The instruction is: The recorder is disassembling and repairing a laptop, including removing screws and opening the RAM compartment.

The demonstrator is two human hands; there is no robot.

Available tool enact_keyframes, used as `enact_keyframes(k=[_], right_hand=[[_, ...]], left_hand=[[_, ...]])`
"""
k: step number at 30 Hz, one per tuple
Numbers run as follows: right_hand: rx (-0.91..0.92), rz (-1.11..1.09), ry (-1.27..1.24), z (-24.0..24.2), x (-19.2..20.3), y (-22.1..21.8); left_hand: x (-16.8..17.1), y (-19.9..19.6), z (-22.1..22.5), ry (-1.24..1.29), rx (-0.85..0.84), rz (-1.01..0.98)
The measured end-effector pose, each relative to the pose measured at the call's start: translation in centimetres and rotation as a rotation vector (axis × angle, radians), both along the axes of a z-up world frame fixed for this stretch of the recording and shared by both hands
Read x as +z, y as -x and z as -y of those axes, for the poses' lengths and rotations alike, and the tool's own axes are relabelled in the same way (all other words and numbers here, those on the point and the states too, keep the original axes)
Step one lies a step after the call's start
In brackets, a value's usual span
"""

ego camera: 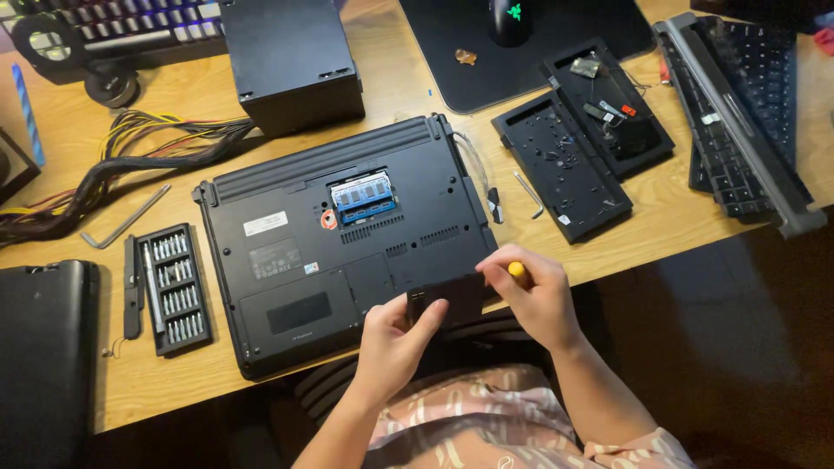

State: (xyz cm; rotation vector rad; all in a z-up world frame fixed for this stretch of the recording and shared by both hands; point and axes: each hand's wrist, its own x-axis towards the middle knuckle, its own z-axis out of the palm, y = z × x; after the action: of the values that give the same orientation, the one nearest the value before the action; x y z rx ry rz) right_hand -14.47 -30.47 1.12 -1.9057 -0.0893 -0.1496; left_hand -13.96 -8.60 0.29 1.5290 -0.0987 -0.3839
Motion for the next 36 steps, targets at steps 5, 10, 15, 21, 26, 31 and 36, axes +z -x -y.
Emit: enact_keyframes(k=[5,10,15,21,26,31,36], right_hand=[[0.099,0.152,-0.008,-0.1,-2.6,0.5],[0.186,0.184,-0.151,-2.0,1.6,0.0],[0.022,-0.067,-0.142,-0.7,-5.0,1.2],[0.195,-0.143,-0.380,0.6,-2.9,1.0],[0.044,-0.371,-0.116,2.1,-3.5,1.1],[0.148,-0.278,0.059,1.8,-4.3,0.9],[0.128,-0.322,-0.079,3.7,-6.0,0.3]], left_hand=[[0.0,0.5,0.4,0.125,-0.053,0.053],[0.9,0.3,0.3,-0.013,0.026,0.038],[-4.4,0.9,-0.6,-0.049,0.106,0.132],[-0.8,-1.1,-4.8,0.306,0.427,-0.016],[-0.9,-0.9,-9.8,0.178,0.614,0.228],[1.6,0.0,-13.9,0.247,0.722,0.301],[1.2,-0.5,-20.1,-0.253,0.978,0.677]])
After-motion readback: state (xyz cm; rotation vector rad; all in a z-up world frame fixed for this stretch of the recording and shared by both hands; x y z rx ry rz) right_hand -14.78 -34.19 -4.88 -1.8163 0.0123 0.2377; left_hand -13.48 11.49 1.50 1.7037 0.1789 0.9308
